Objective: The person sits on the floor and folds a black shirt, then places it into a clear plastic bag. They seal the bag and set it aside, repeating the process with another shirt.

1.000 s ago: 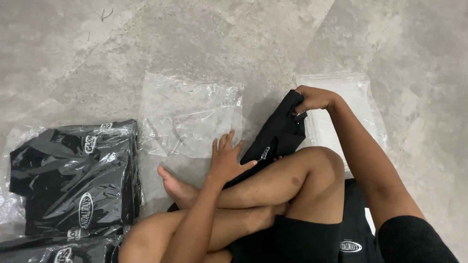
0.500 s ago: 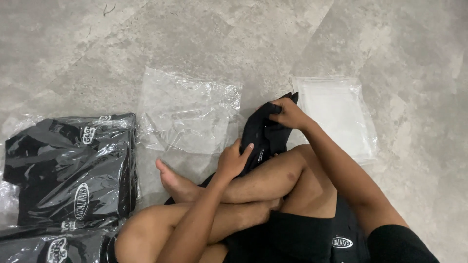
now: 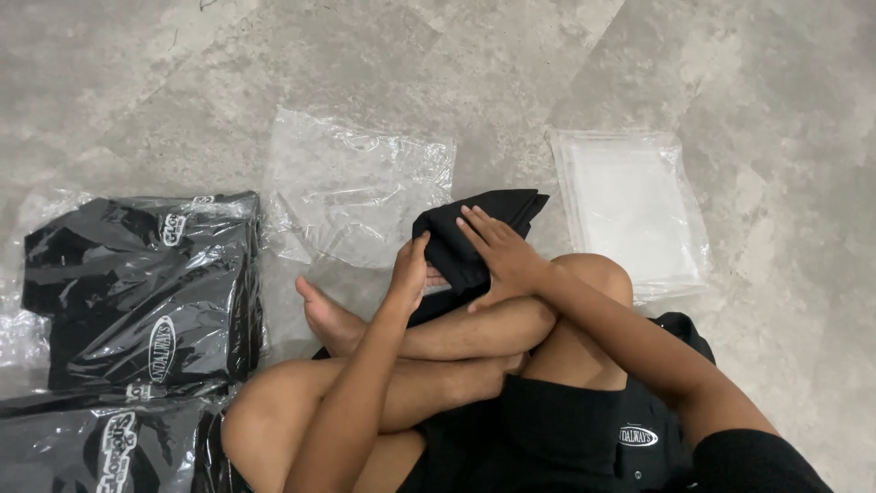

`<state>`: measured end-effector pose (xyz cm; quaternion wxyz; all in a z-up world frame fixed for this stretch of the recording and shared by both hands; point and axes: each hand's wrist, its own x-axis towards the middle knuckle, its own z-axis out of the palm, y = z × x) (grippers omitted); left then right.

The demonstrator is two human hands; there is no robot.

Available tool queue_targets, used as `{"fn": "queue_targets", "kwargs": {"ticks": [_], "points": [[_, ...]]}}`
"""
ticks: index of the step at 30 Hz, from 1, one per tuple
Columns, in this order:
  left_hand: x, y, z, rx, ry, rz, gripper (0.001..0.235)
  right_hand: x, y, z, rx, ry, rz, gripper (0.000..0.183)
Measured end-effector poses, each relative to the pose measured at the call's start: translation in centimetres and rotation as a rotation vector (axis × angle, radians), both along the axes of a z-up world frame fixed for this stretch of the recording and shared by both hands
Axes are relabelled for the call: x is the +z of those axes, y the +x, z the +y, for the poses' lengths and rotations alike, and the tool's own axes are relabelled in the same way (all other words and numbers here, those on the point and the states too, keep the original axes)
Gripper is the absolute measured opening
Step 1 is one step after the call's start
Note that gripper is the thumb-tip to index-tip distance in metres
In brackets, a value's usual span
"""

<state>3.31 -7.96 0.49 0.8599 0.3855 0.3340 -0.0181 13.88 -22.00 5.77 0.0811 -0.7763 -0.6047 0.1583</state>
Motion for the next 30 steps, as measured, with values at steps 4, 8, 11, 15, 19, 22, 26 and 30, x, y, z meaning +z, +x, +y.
{"fn": "queue_targets", "kwargs": {"ticks": [4, 8, 11, 15, 19, 22, 26, 30], "points": [[0.4, -0.1, 0.3, -0.019, -0.084, -0.037, 0.059, -2.5, 0.7, -0.1, -0.057, -0.043, -0.103, 0.116], [-3.6, 0.6, 1.0, -0.062, 0.156, -0.093, 0.054, -3.3, 2.4, 0.0, -0.214, 0.223, 0.034, 0.090], [-3.4, -0.1, 0.5, -0.209, 0.740, -0.010, 0.043, -5.0, 4.5, -0.2, -0.351, 0.362, 0.063, 0.081], [-1.0, -0.6, -0.7, -0.693, 1.446, 0.115, 0.056, -5.2, 6.7, -1.0, -0.538, 0.271, -0.060, 0.073], [-1.3, 0.0, -1.8, -0.909, 1.574, 0.283, 0.063, -3.0, 6.0, -0.4, -0.526, 0.203, -0.083, 0.071], [-3.0, 0.2, -1.8, -0.950, 1.625, 0.431, 0.069, -2.9, 5.4, -0.4, -0.475, 0.075, -0.046, 0.064], [-7.7, 0.4, -1.1, -0.675, 1.725, 0.412, 0.029, -1.8, 4.6, -0.3, -0.529, 0.121, 0.100, 0.059], [-5.6, -0.3, -1.2, -0.426, 1.728, 0.285, 0.011, -0.2, 4.7, -0.7, -0.656, 0.202, 0.177, 0.059]]}}
